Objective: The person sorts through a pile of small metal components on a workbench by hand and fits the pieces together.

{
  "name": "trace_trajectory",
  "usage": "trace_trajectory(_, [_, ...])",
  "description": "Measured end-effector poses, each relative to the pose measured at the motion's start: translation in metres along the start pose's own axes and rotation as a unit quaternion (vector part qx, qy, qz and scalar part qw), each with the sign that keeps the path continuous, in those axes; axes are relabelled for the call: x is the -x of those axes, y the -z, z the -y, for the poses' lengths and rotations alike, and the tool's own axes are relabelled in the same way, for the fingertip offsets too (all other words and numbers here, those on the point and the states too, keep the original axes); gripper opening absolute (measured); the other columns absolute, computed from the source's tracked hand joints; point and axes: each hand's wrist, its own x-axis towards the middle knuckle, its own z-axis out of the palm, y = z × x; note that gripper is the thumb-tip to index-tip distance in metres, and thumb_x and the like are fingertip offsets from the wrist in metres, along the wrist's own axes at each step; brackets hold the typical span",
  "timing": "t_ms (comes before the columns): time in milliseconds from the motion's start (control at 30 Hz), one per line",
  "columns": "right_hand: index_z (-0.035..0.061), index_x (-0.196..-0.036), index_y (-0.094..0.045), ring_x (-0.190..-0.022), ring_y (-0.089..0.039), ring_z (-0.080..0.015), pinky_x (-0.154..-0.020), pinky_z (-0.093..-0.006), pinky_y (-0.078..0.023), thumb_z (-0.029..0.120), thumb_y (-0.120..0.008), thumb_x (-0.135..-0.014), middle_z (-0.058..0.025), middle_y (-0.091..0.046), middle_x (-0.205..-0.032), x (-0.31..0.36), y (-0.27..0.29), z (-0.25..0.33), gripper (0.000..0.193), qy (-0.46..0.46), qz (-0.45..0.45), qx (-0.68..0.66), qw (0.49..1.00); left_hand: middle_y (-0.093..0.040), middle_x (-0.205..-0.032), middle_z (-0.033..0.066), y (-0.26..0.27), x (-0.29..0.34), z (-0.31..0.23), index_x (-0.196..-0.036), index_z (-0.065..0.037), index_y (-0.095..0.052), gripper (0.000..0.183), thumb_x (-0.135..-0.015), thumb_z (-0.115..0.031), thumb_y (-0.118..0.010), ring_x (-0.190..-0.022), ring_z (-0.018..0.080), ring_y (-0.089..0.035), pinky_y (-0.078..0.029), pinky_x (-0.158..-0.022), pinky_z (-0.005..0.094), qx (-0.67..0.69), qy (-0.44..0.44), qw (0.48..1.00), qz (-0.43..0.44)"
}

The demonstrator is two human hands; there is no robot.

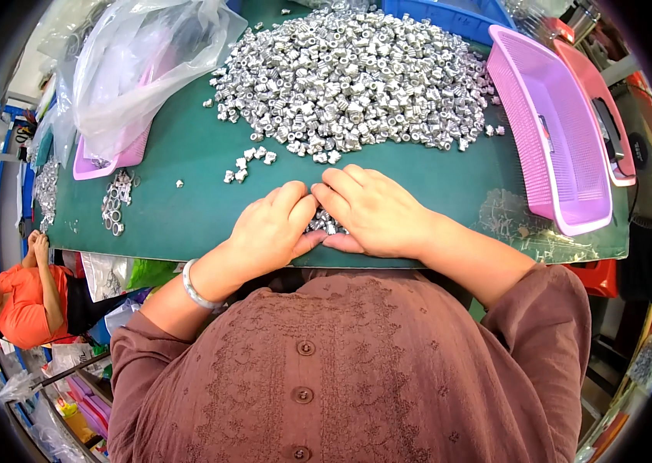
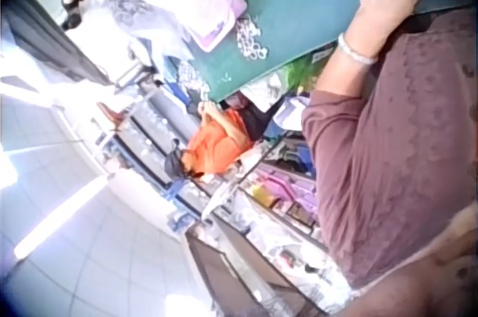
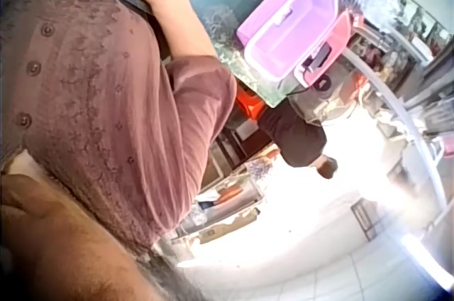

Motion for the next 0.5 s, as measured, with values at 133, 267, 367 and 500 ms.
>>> trace_trajectory(133, [-0.0005, -0.112, -0.054, -0.092, -0.054, -0.0285, -0.079, -0.0383, -0.046, 0.029, -0.07, -0.074, -0.013, -0.052, -0.105, -0.003, -0.001, -0.003, 0.05, 0.004, 0.021, 0.008, 1.0, -0.049, -0.091, 0.0097, -0.005, 0.0, 0.001, -0.09, -0.006, -0.053, 0.033, -0.069, -0.021, -0.074, -0.075, 0.0255, -0.057, -0.051, -0.06, 0.0353, -0.027, 0.001, 0.999, -0.019])
trace_trajectory(267, [0.0037, -0.102, -0.055, -0.081, -0.055, -0.0247, -0.069, -0.0359, -0.047, 0.023, -0.066, -0.074, -0.0083, -0.051, -0.09, -0.004, -0.003, 0.005, 0.036, 0.002, -0.024, 0.053, 0.998, -0.048, -0.078, 0.0081, -0.015, -0.002, -0.004, -0.077, -0.008, -0.051, 0.023, -0.072, -0.02, -0.07, -0.066, 0.0255, -0.056, -0.049, -0.053, 0.0354, -0.034, 0.013, 0.996, -0.081])
trace_trajectory(367, [0.0048, -0.102, -0.055, -0.077, -0.055, -0.0246, -0.064, -0.0362, -0.047, 0.02, -0.064, -0.073, -0.0081, -0.051, -0.088, -0.006, -0.011, 0.007, 0.034, -0.031, -0.052, 0.074, 0.995, -0.047, -0.074, 0.0073, -0.022, -0.006, -0.008, -0.075, -0.008, -0.051, 0.02, -0.073, -0.018, -0.069, -0.061, 0.0244, -0.055, -0.047, -0.05, 0.0352, -0.046, 0.012, 0.988, -0.15])
trace_trajectory(500, [0.0056, -0.102, -0.055, -0.072, -0.056, -0.0241, -0.059, -0.0357, -0.047, 0.019, -0.064, -0.072, -0.0084, -0.049, -0.086, -0.005, -0.017, 0.013, 0.035, -0.077, -0.074, 0.094, 0.99, -0.047, -0.076, 0.0073, -0.02, -0.008, -0.012, -0.079, -0.007, -0.053, 0.021, -0.074, -0.02, -0.069, -0.065, 0.0243, -0.054, -0.047, -0.053, 0.0351, -0.046, 0.033, 0.988, -0.141])
